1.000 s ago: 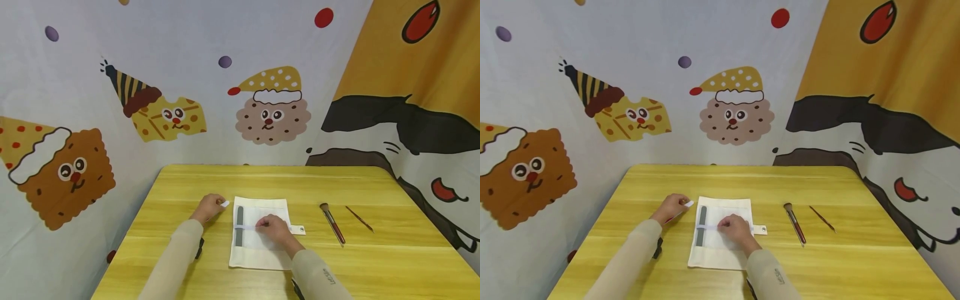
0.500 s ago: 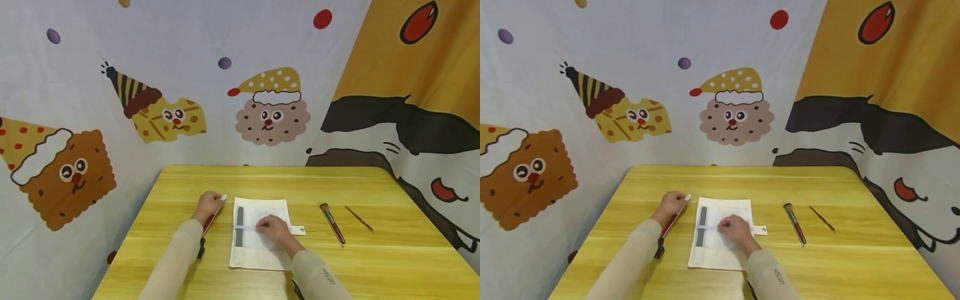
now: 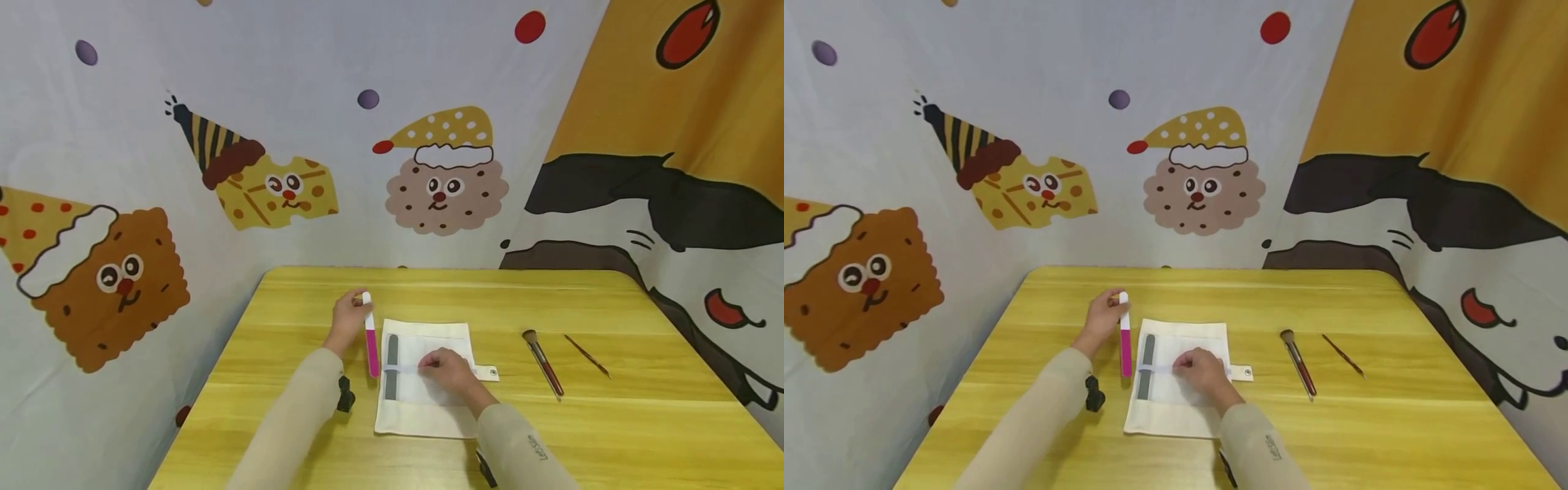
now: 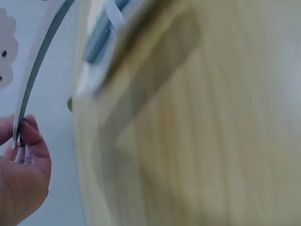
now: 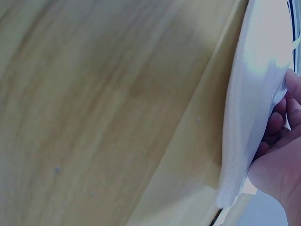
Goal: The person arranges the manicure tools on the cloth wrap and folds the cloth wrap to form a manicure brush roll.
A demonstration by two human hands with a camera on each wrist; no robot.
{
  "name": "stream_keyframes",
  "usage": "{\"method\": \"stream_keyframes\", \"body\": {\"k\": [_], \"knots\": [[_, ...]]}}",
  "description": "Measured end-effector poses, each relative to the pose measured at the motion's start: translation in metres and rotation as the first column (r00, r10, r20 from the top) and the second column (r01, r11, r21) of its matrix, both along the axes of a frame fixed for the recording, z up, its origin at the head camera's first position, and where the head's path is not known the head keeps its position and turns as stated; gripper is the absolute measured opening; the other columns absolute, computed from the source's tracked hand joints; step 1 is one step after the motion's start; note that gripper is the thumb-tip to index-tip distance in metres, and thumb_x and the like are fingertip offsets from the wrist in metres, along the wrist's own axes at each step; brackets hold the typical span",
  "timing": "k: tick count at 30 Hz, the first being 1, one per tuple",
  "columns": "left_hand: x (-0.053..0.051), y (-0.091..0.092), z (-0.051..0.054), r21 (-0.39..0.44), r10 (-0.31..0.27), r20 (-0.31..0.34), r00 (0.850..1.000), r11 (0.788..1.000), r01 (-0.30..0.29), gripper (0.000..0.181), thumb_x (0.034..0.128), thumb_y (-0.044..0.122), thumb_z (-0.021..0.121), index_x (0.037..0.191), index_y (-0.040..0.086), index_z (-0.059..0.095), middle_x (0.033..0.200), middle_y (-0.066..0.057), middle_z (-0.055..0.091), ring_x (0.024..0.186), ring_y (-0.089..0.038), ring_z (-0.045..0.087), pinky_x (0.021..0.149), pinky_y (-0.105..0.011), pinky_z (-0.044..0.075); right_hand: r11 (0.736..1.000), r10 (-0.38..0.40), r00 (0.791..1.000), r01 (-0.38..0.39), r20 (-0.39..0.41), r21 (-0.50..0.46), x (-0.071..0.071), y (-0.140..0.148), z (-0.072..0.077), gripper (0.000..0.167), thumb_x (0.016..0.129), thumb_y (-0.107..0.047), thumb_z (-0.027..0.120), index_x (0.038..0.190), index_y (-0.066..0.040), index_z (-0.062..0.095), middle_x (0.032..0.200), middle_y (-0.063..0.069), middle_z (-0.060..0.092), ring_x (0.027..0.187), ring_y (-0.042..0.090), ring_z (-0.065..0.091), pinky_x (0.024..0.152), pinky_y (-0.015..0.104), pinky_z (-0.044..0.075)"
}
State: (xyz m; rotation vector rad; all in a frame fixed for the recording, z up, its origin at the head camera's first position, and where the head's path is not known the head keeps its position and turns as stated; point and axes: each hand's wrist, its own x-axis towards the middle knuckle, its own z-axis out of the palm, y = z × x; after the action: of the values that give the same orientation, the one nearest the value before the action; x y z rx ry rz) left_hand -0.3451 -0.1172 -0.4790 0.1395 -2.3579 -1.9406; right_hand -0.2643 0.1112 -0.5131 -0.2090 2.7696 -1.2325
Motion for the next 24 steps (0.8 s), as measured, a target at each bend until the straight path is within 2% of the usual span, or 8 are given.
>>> {"method": "stream_keyframes", "body": {"k": [4,8,11,14,20,24], "knots": [[-0.009,0.024,0.003,0.067,0.065,-0.063,0.996,0.996,-0.061,0.039,0.0947,0.004,0.064,0.134,0.002,0.06,0.1,-0.016,0.065,0.082,-0.02,0.061,0.071,-0.029,0.052,1.0,-0.002,1.0,0.002,0.013,-0.007,-0.001,0.001,0.0,0.005,0.088,-0.013,0.075,0.086,-0.009,0.073,0.086,-0.004,0.064,0.083,0.014,0.055,0.082,0.037,0.047],[-0.021,0.045,-0.005,0.155,0.127,-0.105,0.986,0.982,-0.11,0.036,0.0927,0.0,0.065,0.129,0.001,0.063,0.095,-0.014,0.064,0.075,-0.017,0.061,0.069,-0.026,0.052,1.0,-0.002,1.0,0.002,0.03,-0.003,-0.002,0.001,-0.001,0.005,0.089,-0.014,0.074,0.088,-0.009,0.074,0.087,-0.004,0.063,0.084,0.015,0.055,0.083,0.038,0.047],[-0.025,0.056,-0.013,0.2,0.139,-0.11,0.984,0.973,-0.115,0.036,0.0919,-0.003,0.065,0.128,0.001,0.063,0.093,-0.013,0.063,0.075,-0.017,0.062,0.07,-0.027,0.053,1.0,0.008,1.0,-0.008,0.019,-0.003,-0.002,0.0,-0.002,0.005,0.089,-0.014,0.074,0.089,-0.009,0.074,0.087,-0.004,0.063,0.084,0.014,0.055,0.082,0.037,0.048],[-0.023,0.061,-0.016,0.201,0.121,-0.094,0.988,0.974,-0.1,0.037,0.0918,-0.004,0.065,0.128,0.0,0.063,0.093,-0.014,0.064,0.076,-0.017,0.063,0.071,-0.027,0.054,1.0,0.019,1.0,-0.019,0.005,-0.011,-0.002,-0.001,-0.002,0.008,0.088,-0.016,0.075,0.088,-0.008,0.074,0.086,-0.005,0.063,0.083,0.013,0.055,0.082,0.037,0.047],[-0.023,0.058,-0.012,0.123,0.043,-0.059,0.997,0.992,-0.035,0.039,0.0939,-0.001,0.064,0.133,0.0,0.06,0.095,-0.014,0.064,0.079,-0.02,0.063,0.072,-0.027,0.052,1.0,0.016,1.0,-0.016,-0.019,-0.011,-0.001,-0.003,0.002,0.008,0.088,-0.014,0.074,0.088,-0.007,0.073,0.087,-0.004,0.064,0.085,0.015,0.057,0.086,0.04,0.048],[-0.022,0.056,-0.015,0.089,-0.022,0.018,1.0,0.996,0.021,0.039,0.0931,-0.002,0.063,0.132,-0.004,0.059,0.097,-0.017,0.064,0.083,-0.023,0.064,0.075,-0.032,0.054,1.0,0.003,1.0,-0.003,-0.014,0.002,-0.002,-0.002,0.001,0.007,0.089,-0.013,0.073,0.087,-0.007,0.073,0.086,-0.004,0.063,0.085,0.014,0.056,0.086,0.04,0.048]]}}
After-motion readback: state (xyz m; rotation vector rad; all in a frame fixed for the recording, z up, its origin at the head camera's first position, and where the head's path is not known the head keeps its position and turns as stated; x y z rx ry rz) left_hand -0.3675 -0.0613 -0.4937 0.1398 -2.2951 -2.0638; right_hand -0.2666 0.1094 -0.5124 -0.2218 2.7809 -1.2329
